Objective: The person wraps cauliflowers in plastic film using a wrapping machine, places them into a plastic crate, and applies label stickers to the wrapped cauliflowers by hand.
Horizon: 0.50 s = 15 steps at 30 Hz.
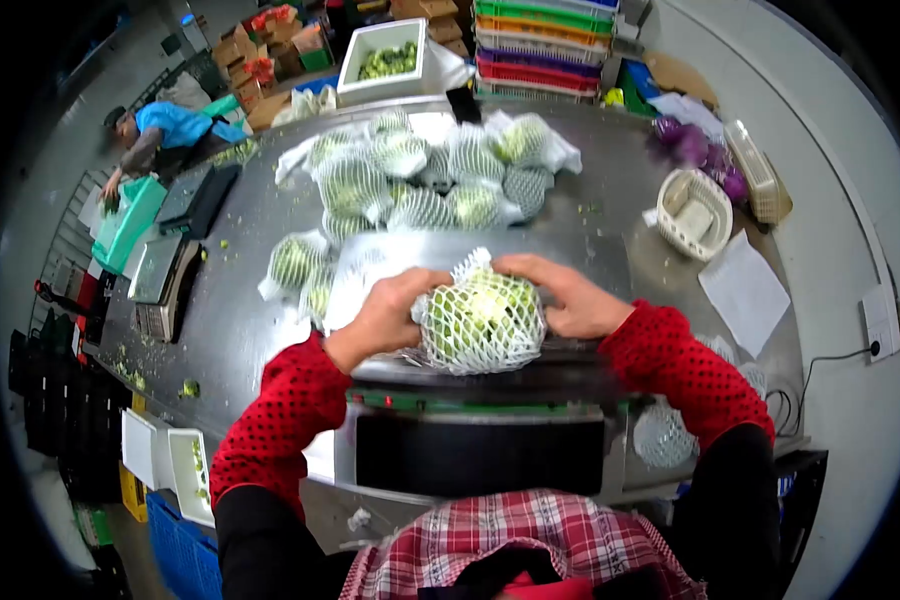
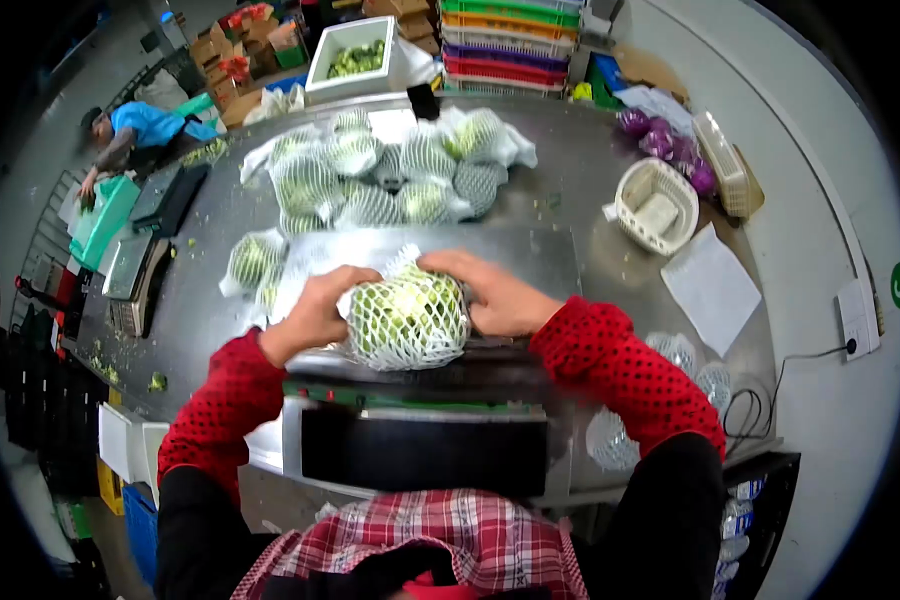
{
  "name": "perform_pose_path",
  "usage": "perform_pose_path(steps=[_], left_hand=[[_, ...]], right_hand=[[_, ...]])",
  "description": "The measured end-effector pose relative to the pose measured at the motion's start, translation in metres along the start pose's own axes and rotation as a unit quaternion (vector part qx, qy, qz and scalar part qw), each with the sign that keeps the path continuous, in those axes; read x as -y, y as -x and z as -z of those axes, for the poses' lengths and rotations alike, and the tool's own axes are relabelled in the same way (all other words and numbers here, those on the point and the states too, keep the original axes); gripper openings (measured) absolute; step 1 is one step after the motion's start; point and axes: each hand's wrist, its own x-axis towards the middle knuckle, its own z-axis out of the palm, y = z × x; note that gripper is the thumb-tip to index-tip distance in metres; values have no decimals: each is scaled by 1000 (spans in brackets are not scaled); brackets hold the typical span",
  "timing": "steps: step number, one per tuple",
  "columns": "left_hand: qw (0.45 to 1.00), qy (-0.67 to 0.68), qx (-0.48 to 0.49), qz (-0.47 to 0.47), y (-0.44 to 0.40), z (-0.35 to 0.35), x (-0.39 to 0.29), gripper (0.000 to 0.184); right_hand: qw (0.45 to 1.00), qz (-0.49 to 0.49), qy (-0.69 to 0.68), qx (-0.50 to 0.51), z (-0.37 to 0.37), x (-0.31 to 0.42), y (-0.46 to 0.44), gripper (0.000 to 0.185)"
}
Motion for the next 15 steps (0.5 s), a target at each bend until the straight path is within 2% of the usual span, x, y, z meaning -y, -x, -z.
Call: perform_pose_path(steps=[1, 2, 5, 6, 8, 9, 10, 12, 14, 15], left_hand=[[999, 33, -19, 10, 7, 6, -22, 55], [989, 116, 22, 92, 18, 11, -45, 51], [992, 95, 64, 45, 63, 12, -100, 45], [982, 128, 92, 99, 83, 8, -109, 39], [908, 299, 184, 230, 139, -31, -104, 38], [890, 294, 205, 283, 154, -48, -111, 37], [843, 398, 204, 298, 167, -61, -115, 42], [798, 464, 197, 330, 180, -61, -122, 37], [687, 603, 40, 403, 201, -66, -116, 38], [636, 647, 20, 420, 206, -61, -111, 50]], right_hand=[[1000, 23, 2, -8, 0, 23, 6, 59], [999, -29, -41, 13, 1, 50, 13, 61], [999, 12, 1, 35, -23, 103, 56, 58], [997, -4, -58, 52, -32, 116, 73, 58], [989, -58, -124, 49, -64, 124, 106, 68], [985, -86, -139, 50, -77, 122, 118, 68], [968, -141, -197, 64, -88, 117, 128, 63], [893, -284, -346, 50, -107, 109, 148, 56], [838, -329, -436, 0, -122, 104, 154, 50], [827, -362, -429, -7, -122, 105, 151, 45]])
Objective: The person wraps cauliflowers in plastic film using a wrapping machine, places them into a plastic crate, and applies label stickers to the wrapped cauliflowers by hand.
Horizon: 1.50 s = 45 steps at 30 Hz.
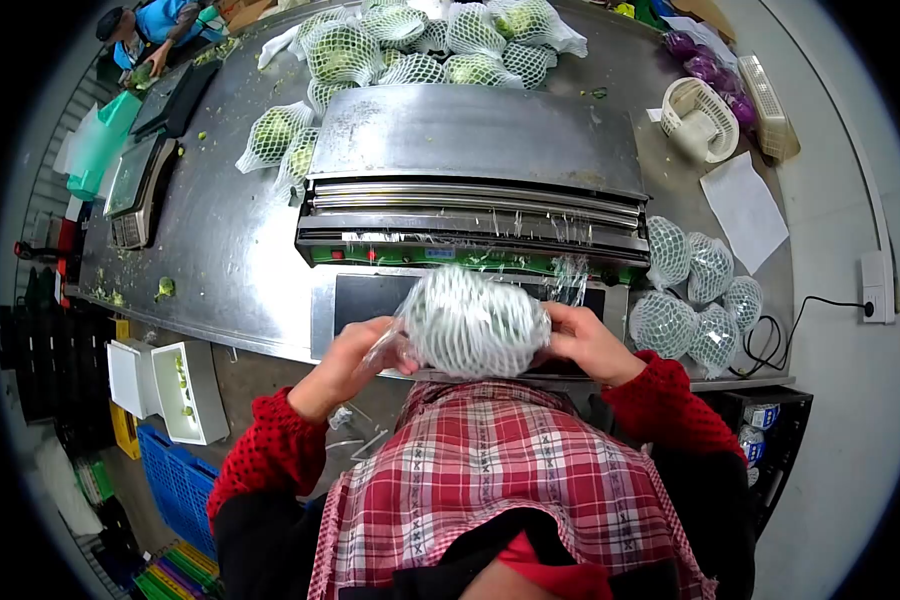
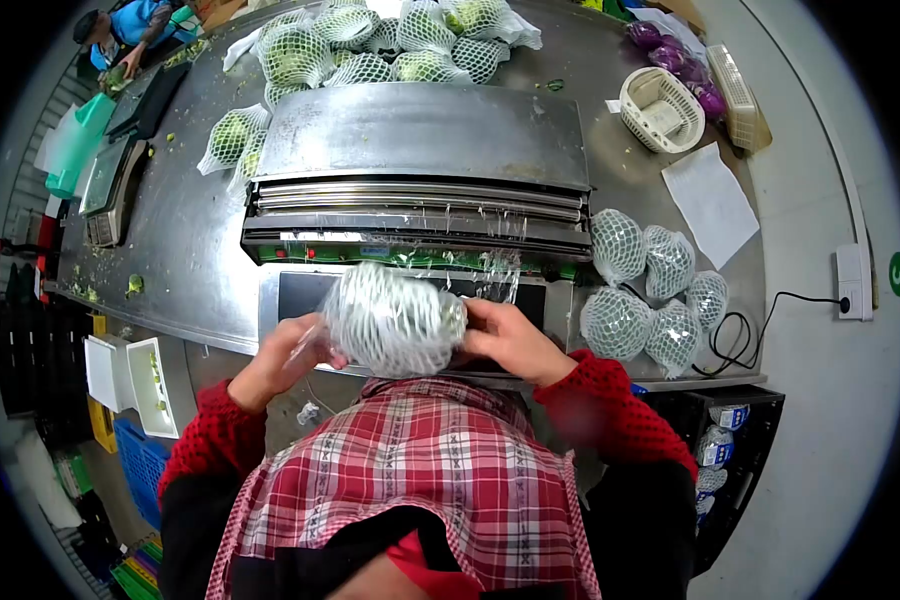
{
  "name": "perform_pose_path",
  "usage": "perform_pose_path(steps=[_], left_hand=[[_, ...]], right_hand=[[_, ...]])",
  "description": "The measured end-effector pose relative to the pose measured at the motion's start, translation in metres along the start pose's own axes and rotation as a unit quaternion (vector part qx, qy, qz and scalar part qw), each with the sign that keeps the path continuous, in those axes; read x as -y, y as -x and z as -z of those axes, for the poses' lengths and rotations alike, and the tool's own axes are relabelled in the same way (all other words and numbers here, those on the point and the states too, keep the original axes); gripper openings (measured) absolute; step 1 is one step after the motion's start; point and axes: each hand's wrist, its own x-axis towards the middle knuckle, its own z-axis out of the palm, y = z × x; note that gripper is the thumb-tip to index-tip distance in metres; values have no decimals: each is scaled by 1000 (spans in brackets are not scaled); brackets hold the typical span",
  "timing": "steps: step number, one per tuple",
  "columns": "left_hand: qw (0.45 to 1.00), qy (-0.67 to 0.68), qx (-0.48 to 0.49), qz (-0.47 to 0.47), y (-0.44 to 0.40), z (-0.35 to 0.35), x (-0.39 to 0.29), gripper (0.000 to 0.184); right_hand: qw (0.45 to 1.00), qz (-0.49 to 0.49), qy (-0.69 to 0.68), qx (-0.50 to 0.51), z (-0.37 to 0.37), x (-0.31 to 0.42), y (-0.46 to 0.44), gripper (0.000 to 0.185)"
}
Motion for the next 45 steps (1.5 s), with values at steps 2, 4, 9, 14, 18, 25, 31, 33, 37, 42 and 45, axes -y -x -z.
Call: perform_pose_path(steps=[2, 4, 9, 14, 18, 25, 31, 33, 37, 42, 45], left_hand=[[983, 179, -15, -23, 17, -7, 0, 50], [983, 127, -75, -107, 29, -15, 17, 44], [919, -23, -324, -224, 11, -28, 62, 19], [868, -2, -437, -237, 14, -33, 56, 20], [813, -312, -456, -181, 79, -3, 34, 25], [854, -509, -99, 42, -33, -10, 177, 24], [877, -363, -106, -296, -56, -123, 69, 28], [809, -359, -95, -455, -49, -166, 23, 30], [896, -310, 279, -153, -30, -175, -32, 33], [839, -452, 286, -98, -12, -160, -27, 96], [933, -339, 50, -109, -46, -140, 20, 63]], right_hand=[[984, -57, -171, -3, 3, -15, 1, 43], [928, -47, -369, -24, -7, -23, 13, 40], [945, 160, -59, -278, -44, -57, 26, 19], [879, 181, -15, -440, -27, -51, 5, 30], [908, 2, -65, -413, -30, -50, 76, 34], [936, -98, 238, -241, -50, -223, 32, 25], [929, 200, -302, -75, -66, -148, -14, 28], [976, 202, -84, -18, -67, -81, 5, 26], [946, 298, -116, 47, -78, -29, 40, 38], [961, 175, -212, 14, -36, -146, 44, 53], [803, 229, -527, -160, -45, -69, 99, 58]])
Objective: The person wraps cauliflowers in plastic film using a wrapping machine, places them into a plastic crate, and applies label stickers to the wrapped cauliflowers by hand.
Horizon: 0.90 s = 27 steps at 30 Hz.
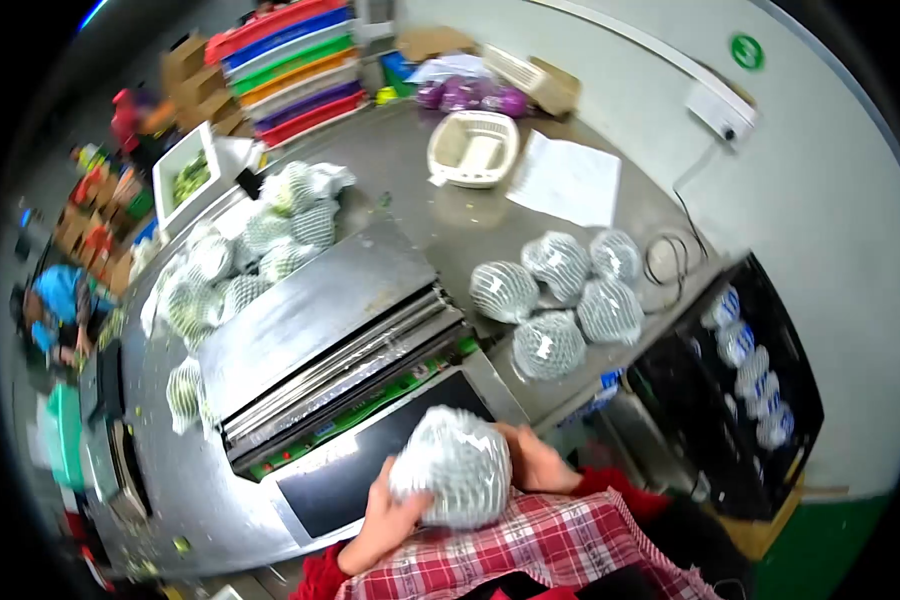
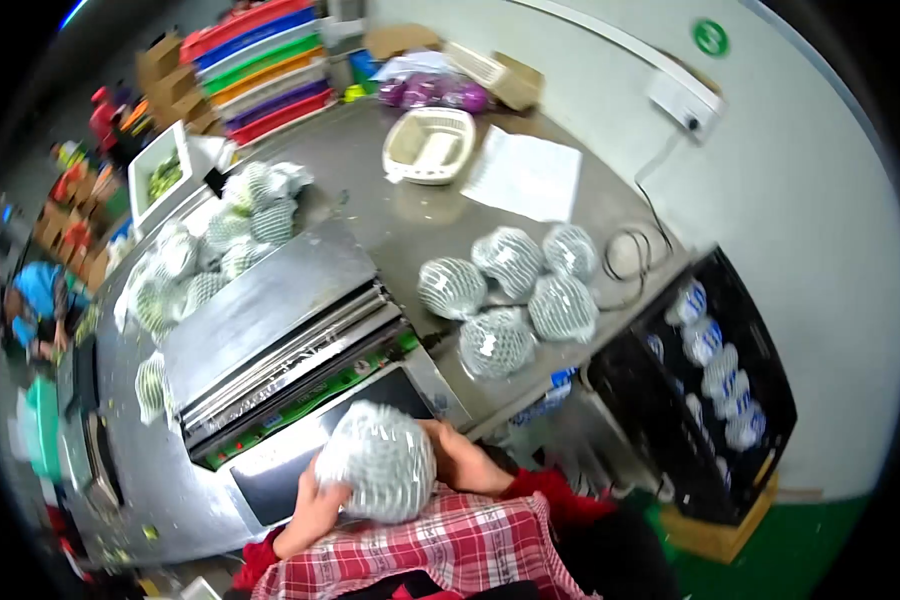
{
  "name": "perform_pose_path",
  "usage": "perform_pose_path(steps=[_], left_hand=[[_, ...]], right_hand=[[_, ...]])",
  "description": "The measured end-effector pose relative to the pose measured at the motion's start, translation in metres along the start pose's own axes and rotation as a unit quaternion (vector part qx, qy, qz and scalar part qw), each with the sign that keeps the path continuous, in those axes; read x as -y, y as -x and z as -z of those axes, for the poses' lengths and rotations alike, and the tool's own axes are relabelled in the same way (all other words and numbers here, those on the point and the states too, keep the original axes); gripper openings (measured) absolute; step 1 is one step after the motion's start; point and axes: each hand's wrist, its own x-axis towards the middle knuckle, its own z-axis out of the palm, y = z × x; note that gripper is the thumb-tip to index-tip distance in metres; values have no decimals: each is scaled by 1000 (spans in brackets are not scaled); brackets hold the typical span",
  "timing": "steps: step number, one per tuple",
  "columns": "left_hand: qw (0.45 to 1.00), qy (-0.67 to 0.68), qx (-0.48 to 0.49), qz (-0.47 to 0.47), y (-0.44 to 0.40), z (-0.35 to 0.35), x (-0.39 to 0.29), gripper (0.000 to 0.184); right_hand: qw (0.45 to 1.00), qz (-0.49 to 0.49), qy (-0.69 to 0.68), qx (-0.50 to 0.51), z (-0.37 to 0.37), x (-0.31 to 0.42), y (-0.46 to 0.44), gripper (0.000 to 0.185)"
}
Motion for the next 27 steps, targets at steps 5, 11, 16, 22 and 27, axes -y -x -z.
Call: perform_pose_path(steps=[5, 11, 16, 22, 27], left_hand=[[993, -41, 15, -111, -62, -25, -22, 67], [942, -228, -196, -148, -92, 62, -29, 42], [878, -277, -367, -132, -140, 184, -16, 45], [775, -350, -505, -145, -223, 275, 11, 28], [757, -439, -446, -186, -236, 281, 15, 20]], right_hand=[[975, 118, 108, -152, 22, 93, -81, 49], [865, 295, 373, -160, 61, 261, -258, 44], [597, 92, 765, -224, 170, 305, -381, 59], [608, 242, 755, -38, -41, 229, -484, 59], [510, 316, 799, -46, -116, 160, -666, 87]])
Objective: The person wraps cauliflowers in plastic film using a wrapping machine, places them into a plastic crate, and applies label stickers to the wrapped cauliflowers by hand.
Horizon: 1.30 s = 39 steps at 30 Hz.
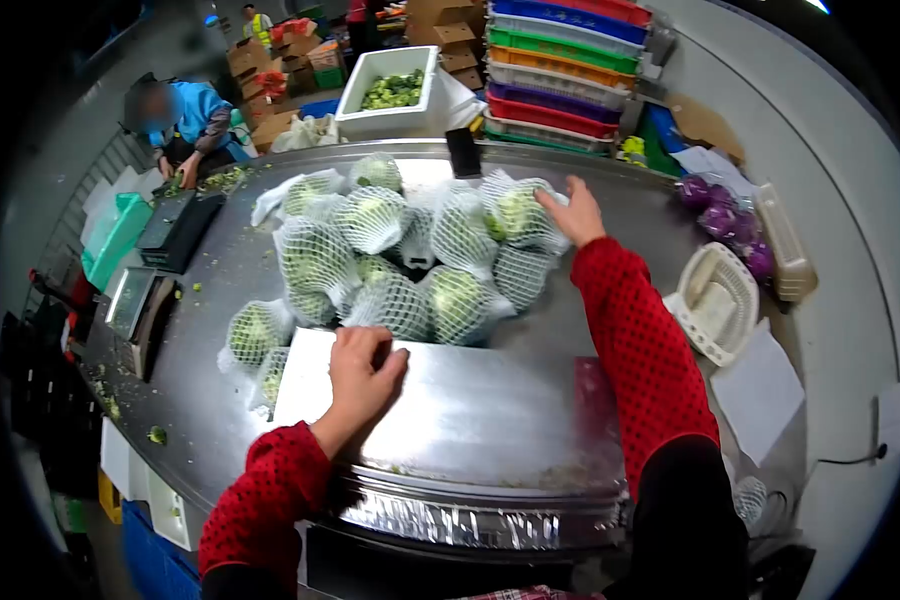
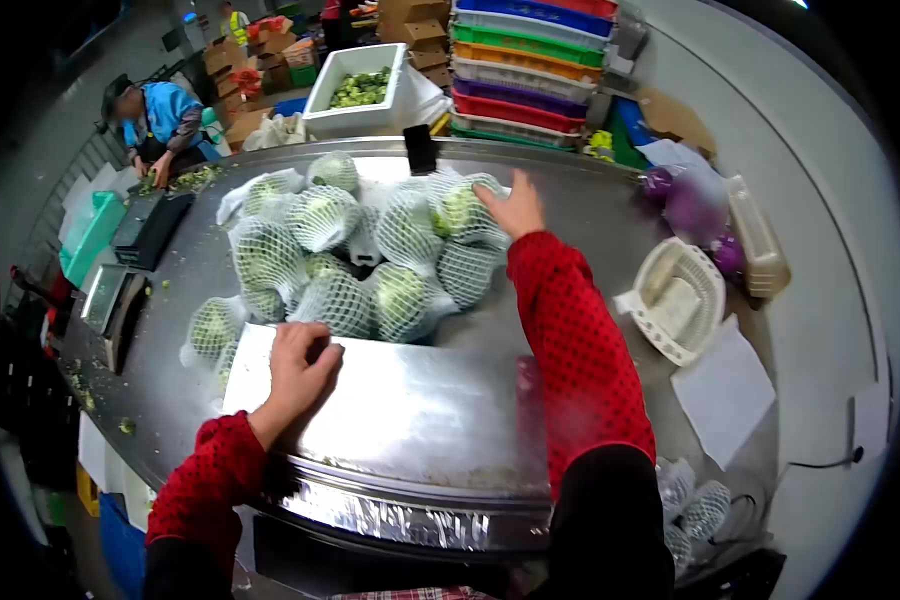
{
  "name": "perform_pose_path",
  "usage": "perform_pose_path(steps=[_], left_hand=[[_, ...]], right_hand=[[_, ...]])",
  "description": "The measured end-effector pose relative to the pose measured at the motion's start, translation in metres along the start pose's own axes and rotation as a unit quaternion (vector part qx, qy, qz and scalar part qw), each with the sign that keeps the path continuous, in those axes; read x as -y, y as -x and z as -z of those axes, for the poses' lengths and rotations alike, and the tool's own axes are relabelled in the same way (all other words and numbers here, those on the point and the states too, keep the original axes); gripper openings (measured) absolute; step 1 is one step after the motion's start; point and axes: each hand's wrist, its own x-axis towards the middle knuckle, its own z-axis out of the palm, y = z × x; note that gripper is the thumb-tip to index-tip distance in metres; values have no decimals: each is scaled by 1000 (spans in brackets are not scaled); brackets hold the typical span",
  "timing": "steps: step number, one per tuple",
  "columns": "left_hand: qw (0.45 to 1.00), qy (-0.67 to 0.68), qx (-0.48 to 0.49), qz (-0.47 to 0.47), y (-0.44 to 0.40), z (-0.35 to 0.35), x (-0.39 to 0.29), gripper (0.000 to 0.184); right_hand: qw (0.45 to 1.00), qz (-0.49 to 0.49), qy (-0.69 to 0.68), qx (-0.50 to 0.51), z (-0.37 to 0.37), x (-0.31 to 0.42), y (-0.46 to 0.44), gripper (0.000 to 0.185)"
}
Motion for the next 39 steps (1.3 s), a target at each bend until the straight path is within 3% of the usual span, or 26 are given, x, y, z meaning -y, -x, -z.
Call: perform_pose_path(steps=[3, 5, 9, 11, 14, 15, 17, 18, 19, 21, 22, 23, 24, 27, 29, 30, 32, 33, 36, 39], left_hand=[[1000, 14, 1, -10, -4, 1, 1, 22], [1000, -2, 8, -1, -4, 2, -2, 21], [1000, -11, 11, 6, -2, 3, 0, 23], [1000, -16, 9, 0, -2, 3, -1, 25], [994, 29, -12, 101, 1, 7, -8, 36], [992, 37, 21, 115, 4, 6, -3, 48], [941, 253, 33, 225, 5, 9, -21, 70], [917, 345, 57, 192, 4, 16, -32, 90], [852, 467, 69, 226, 3, 41, -65, 85], [778, 562, 97, 262, 13, 55, -84, 79], [828, 466, 113, 289, 28, 57, -90, 71], [840, 406, 163, 321, 46, 63, -95, 62], [838, 408, 136, 337, 64, 65, -98, 58], [839, 415, 96, 339, 89, 67, -88, 53], [841, 429, 70, 323, 91, 67, -90, 53], [936, 291, 4, 200, 90, 70, -96, 51], [977, 199, -55, 60, 88, 67, -99, 36], [976, 201, -56, 57, 91, 71, -105, 36], [969, 227, -77, 56, 93, 96, -134, 10], [988, 153, -26, 25, 114, 80, -114, 11]], right_hand=[[997, -53, -28, 50, -47, -4, -41, 91], [991, -89, -70, 73, -56, -24, -48, 82], [983, -66, -158, -59, -47, -76, -24, 61], [969, -97, -212, -75, -22, -67, 5, 61], [941, -109, -318, -28, 48, -13, 52, 57], [924, -102, -360, 77, 79, 21, 73, 55], [888, -51, -391, 237, 98, 53, 90, 51], [875, -13, -386, 293, 95, 62, 93, 50], [904, 77, -281, 312, 96, 92, 106, 54], [881, 119, -239, 392, 74, 133, 137, 55], [900, 168, -112, 387, 63, 150, 154, 54], [901, 219, 16, 375, 57, 163, 170, 54], [897, 216, 9, 386, 54, 169, 184, 54], [939, 237, -117, 221, 69, 184, 217, 64], [936, 310, 6, 168, 74, 174, 254, 74], [934, 321, 24, 158, 67, 164, 275, 83], [944, 304, 6, 127, 62, 161, 288, 79], [951, 287, -37, 111, 59, 158, 287, 76], [941, 321, -63, 90, 50, 155, 296, 68], [948, 307, -24, 85, 39, 155, 299, 64]])
